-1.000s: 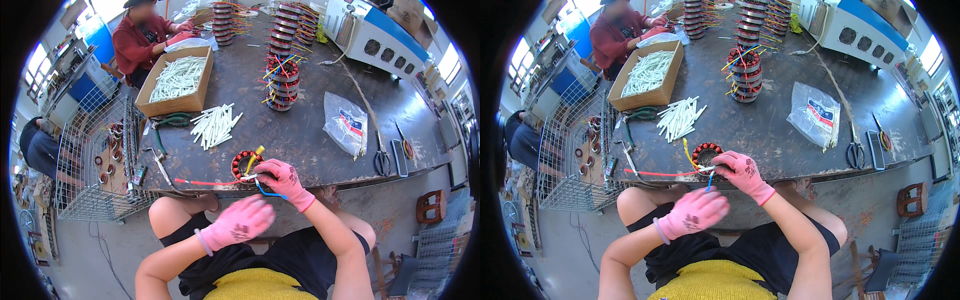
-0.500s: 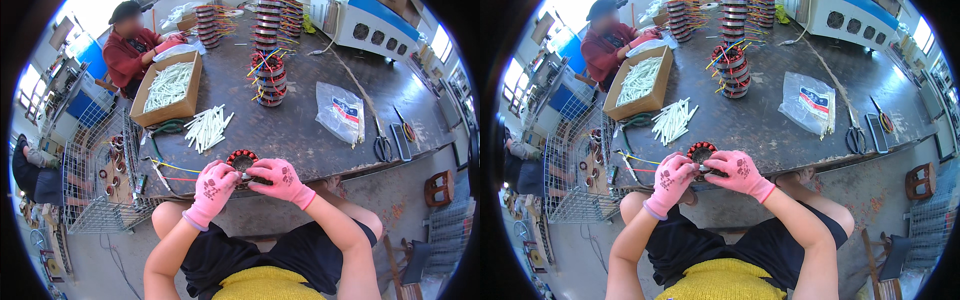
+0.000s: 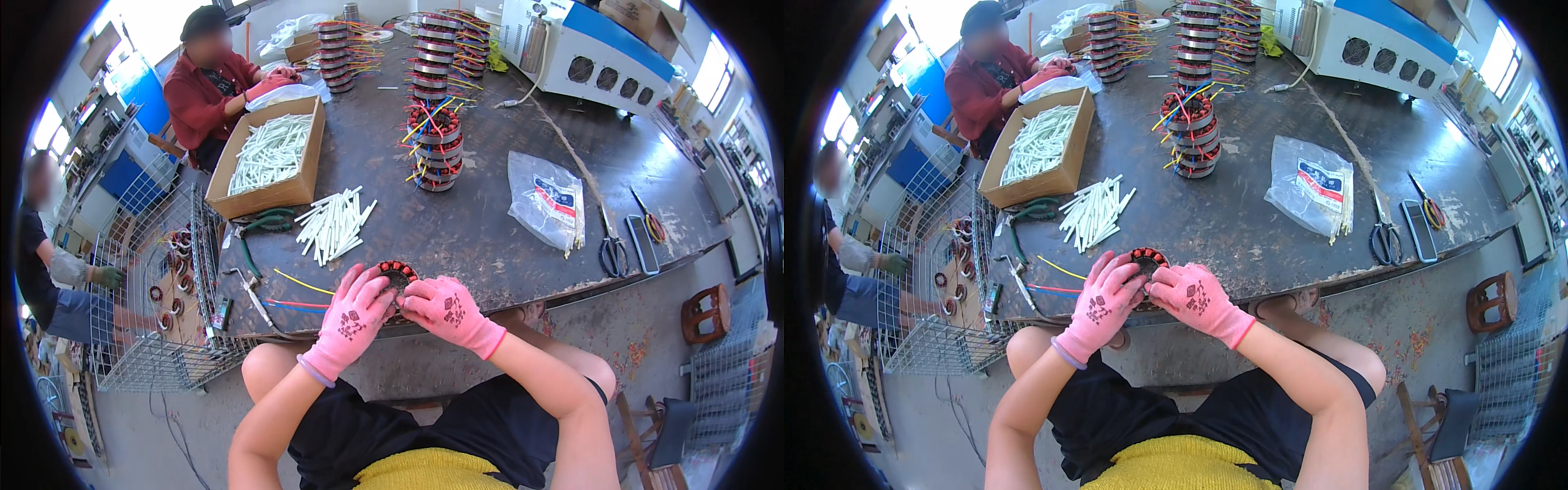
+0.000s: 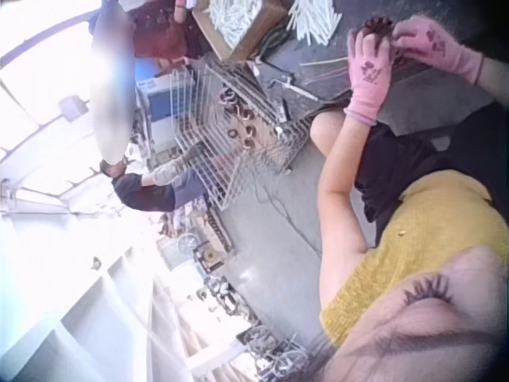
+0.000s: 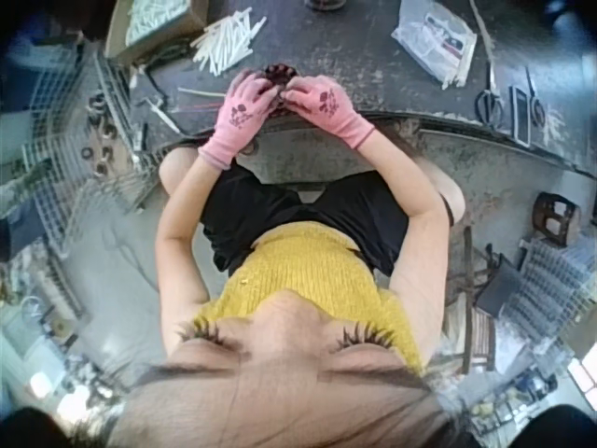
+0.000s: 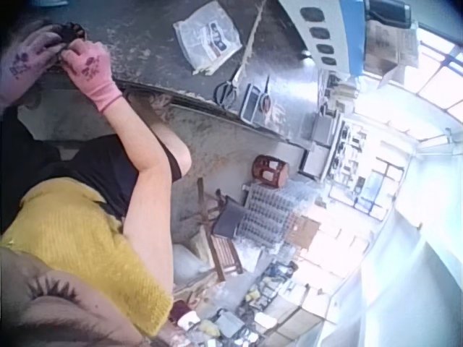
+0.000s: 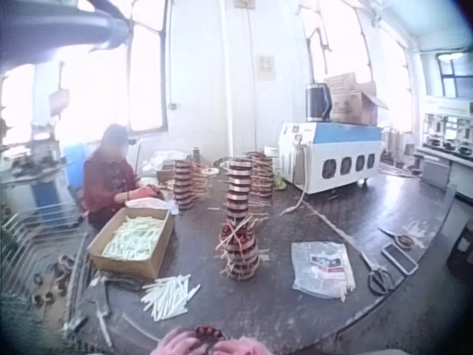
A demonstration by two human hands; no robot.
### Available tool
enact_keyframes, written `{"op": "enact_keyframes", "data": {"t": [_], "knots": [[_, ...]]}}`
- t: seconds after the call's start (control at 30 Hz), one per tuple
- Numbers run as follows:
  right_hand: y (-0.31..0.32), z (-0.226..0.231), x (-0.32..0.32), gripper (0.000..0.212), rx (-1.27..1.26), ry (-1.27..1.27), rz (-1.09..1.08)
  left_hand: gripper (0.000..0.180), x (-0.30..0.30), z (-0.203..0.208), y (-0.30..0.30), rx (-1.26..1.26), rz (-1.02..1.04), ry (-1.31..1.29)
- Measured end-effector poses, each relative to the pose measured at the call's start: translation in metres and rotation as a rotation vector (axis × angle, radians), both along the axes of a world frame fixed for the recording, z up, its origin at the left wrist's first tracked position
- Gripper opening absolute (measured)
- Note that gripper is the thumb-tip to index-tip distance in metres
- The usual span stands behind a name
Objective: The person is assembling an electrical motor component by pressing colored wires into a circular metal stator with a stick and cutting excess wire with scissors.
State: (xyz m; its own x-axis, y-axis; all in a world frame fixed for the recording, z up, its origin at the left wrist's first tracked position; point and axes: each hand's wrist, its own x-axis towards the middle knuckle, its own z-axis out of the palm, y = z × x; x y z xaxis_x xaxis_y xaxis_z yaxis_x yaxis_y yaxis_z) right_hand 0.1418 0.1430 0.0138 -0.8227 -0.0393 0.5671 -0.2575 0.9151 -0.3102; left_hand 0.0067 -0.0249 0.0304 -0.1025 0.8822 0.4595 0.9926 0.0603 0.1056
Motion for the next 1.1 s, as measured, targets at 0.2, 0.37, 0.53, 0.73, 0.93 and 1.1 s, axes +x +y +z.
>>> {"op": "enact_keyframes", "data": {"t": [0.2,0.37,0.53,0.73,0.93,1.1], "knots": [[0.013,0.024,0.021,0.035,-0.119,-0.065,-0.064,0.030,-0.006,-0.026,0.012,0.117,-0.066,-0.039],[0.033,0.062,0.151,0.083,-0.408,0.190,-0.471,0.024,-0.007,-0.028,0.008,0.191,-0.075,-0.050],[0.054,0.020,0.264,0.080,-0.210,0.477,-0.945,0.024,-0.006,-0.031,0.011,0.204,-0.077,-0.070],[0.091,0.004,0.275,0.050,-0.183,0.399,-0.956,0.025,-0.007,-0.026,0.012,0.215,-0.115,-0.058],[0.107,0.025,0.252,0.029,0.368,0.099,-1.080,0.029,-0.005,-0.026,0.009,0.172,-0.085,-0.083],[0.120,-0.004,0.223,0.025,-0.180,0.041,-1.039,0.025,0.001,-0.024,0.018,0.224,-0.091,-0.095]]}}
